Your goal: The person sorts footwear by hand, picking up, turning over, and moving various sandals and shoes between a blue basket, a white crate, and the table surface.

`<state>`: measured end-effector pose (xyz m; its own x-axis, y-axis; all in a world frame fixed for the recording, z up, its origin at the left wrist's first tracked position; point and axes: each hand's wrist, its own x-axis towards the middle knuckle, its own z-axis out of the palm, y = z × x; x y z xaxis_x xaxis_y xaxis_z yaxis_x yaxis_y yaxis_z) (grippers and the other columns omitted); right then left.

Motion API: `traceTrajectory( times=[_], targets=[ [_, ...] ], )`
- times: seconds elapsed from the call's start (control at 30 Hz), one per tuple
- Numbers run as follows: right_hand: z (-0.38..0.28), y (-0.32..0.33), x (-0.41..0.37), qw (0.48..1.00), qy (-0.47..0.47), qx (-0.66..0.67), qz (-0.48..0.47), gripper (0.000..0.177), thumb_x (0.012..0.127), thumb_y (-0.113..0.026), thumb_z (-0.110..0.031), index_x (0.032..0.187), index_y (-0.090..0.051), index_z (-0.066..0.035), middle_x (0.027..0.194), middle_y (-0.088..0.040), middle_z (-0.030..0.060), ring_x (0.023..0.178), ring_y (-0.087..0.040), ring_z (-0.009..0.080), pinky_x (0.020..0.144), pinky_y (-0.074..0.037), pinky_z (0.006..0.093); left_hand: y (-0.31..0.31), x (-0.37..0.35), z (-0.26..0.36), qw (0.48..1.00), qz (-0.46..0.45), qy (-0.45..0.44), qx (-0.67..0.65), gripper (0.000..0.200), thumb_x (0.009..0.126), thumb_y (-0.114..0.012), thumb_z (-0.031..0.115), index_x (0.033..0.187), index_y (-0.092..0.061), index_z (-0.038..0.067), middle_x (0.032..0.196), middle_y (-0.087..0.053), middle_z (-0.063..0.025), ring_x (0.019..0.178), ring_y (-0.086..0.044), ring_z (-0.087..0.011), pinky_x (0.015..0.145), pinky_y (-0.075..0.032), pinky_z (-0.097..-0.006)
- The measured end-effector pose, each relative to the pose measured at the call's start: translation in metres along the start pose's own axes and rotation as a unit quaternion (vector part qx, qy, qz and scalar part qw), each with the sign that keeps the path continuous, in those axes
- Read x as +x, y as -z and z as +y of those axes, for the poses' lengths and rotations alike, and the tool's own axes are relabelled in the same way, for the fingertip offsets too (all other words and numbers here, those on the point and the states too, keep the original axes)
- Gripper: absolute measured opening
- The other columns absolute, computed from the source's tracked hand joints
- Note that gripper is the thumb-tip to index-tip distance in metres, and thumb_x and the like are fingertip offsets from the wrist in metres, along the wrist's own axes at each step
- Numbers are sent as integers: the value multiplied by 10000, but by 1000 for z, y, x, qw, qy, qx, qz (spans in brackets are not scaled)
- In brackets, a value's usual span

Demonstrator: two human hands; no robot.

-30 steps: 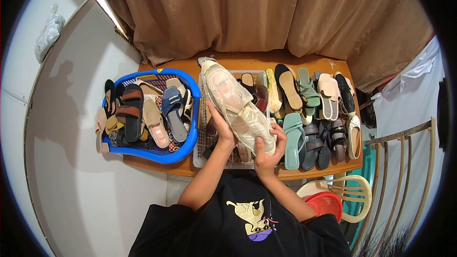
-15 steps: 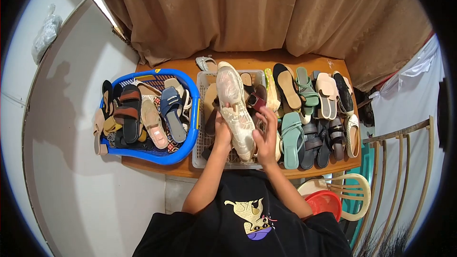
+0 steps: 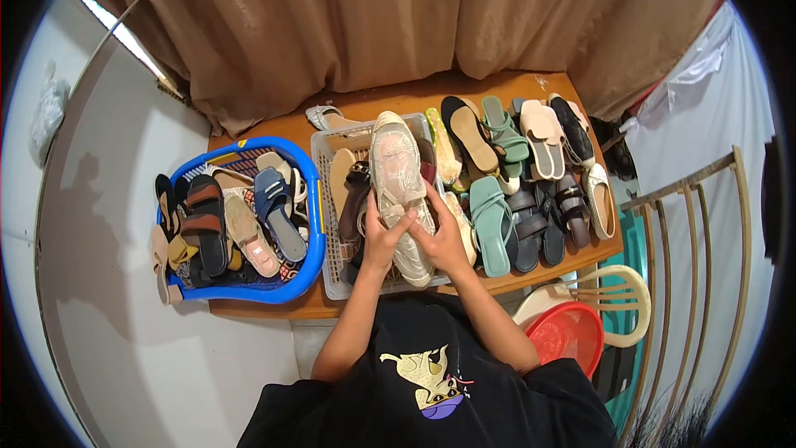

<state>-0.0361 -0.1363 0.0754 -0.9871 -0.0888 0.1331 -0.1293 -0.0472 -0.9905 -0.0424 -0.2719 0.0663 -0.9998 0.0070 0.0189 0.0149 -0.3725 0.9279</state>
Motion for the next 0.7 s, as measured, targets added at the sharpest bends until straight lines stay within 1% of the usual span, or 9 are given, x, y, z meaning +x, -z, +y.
traceTrajectory(
  times=[0.13,0.17,0.23,0.37,0.43,0.5,0.53,0.6,0.7],
  targets=[
    [-4,-6,-18,998,-5,-23,57,704,898,-725,-16,1528,-426,72,1458,-564,204,1368,-516,259,1170,-364,371,3,-4,-10,997,2,68,-35,708,909,-744,71,1519,-391,2,1392,-566,-144,1244,-576,-226,1057,-461,-351],
    [-2,-6,-23,997,-8,-25,67,704,898,-725,-16,1528,-426,72,1458,-564,204,1368,-516,259,1170,-364,371,2,-6,-12,997,-6,74,-36,708,909,-744,71,1519,-391,2,1392,-566,-144,1244,-576,-226,1057,-461,-351],
    [2,-5,-36,993,5,-25,111,692,874,-733,-33,1514,-477,33,1423,-617,225,1325,-581,263,1128,-415,368,-3,-14,-19,995,2,84,-53,695,914,-737,61,1517,-398,-2,1376,-576,-143,1234,-582,-225,1048,-466,-353],
    [8,6,-66,988,-8,-29,153,697,867,-726,-13,1516,-479,30,1428,-613,221,1356,-551,257,1144,-397,368,-16,-30,-33,991,-31,103,-80,674,906,-740,56,1495,-417,-8,1359,-583,-140,1219,-590,-222,1048,-465,-353],
    [7,14,-87,985,-20,-44,163,696,871,-727,-12,1515,-471,46,1441,-599,219,1371,-533,259,1154,-386,367,-23,-43,-40,993,-58,88,-61,656,892,-753,70,1465,-443,-10,1355,-580,-141,1207,-594,-219,1049,-464,-354],
    [4,22,-99,982,-36,23,186,710,879,-726,-18,1525,-444,64,1471,-565,217,1373,-526,264,1157,-384,371,-34,-53,-45,992,-63,96,-43,681,882,-762,85,1462,-423,-23,1365,-569,-155,1213,-591,-222,1049,-465,-356],
    [4,28,-105,980,-40,54,186,722,889,-719,-21,1537,-416,73,1495,-535,213,1371,-524,268,1157,-385,373,-40,-60,-49,992,-70,99,-29,720,895,-736,59,1507,-367,-23,1390,-557,-158,1237,-580,-225,1053,-465,-354],
    [0,44,-111,979,-39,70,187,720,893,-715,-20,1539,-411,73,1494,-534,210,1370,-525,266,1155,-388,373,-56,-66,-56,991,-76,108,-17,782,911,-710,40,1560,-278,-26,1413,-533,-170,1254,-568,-228,1059,-463,-348],
    [-2,82,-118,981,-42,65,179,707,901,-706,-18,1537,-410,70,1481,-542,199,1364,-525,261,1152,-388,366,-89,-70,-64,989,-92,109,-34,768,917,-704,41,1555,-282,-27,1409,-527,-171,1254,-565,-229,1066,-458,-348]
  ],
)
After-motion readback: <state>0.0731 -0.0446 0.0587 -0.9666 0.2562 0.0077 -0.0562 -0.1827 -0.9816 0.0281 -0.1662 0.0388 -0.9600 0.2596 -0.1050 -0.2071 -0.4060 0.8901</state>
